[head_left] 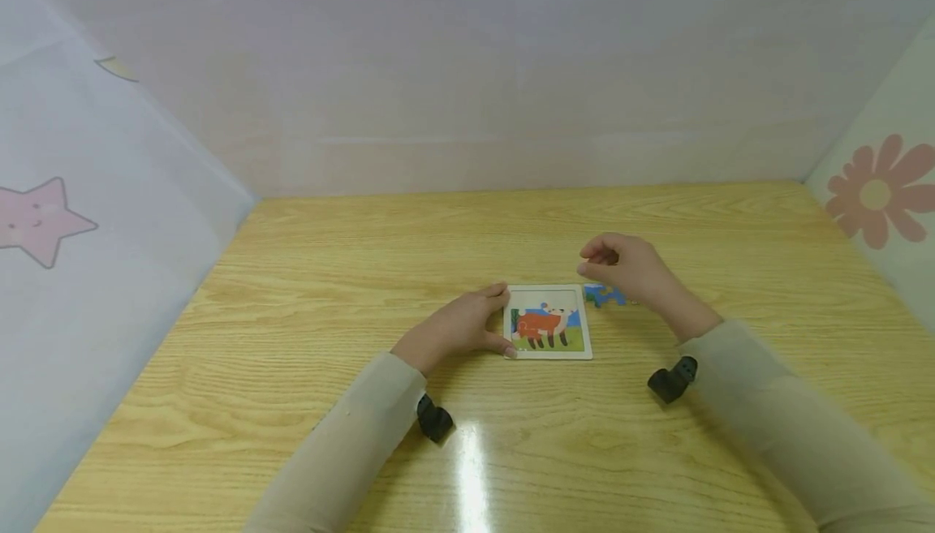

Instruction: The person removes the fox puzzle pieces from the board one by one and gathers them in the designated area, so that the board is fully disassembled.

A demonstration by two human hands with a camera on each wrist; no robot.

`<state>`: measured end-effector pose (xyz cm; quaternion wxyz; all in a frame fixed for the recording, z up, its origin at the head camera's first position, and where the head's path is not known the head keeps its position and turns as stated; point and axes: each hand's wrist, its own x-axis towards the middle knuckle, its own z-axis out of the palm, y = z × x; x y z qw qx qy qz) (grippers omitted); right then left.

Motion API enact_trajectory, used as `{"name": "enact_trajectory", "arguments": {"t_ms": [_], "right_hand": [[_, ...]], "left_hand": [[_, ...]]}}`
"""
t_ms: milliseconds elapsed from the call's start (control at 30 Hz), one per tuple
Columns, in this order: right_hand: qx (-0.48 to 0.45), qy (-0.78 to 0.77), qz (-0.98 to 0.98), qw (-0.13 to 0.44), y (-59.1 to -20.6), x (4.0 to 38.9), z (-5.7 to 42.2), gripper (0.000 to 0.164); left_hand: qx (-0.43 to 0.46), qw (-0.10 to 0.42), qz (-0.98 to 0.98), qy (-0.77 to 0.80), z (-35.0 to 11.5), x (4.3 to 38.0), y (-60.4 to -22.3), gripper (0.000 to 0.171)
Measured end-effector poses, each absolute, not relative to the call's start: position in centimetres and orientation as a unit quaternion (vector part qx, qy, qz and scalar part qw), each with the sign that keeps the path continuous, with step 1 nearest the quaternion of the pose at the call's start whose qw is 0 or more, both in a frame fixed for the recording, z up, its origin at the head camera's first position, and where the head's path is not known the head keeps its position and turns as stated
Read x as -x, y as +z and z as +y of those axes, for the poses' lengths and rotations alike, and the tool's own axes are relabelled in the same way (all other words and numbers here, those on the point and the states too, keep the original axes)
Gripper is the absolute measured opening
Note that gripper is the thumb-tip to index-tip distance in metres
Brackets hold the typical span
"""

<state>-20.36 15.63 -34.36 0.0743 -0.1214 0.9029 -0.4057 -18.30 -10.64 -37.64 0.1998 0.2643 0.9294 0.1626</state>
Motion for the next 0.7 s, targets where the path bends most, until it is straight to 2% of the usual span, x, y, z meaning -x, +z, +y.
{"name": "enact_trajectory", "arguments": {"t_ms": [367,700], "right_hand": [[0.143,-0.421,0.892,0.083,-34.4,20.3,14.0,0.028],[0.156,-0.417,0.886,0.129,-35.0,20.1,12.5,0.030]], "left_hand": [[-0.259,0.200,0.930,0.169,-10.7,18.3,-37.7,0.096],[-0.263,0.196,0.928,0.180,-10.8,18.6,-38.1,0.096]]}}
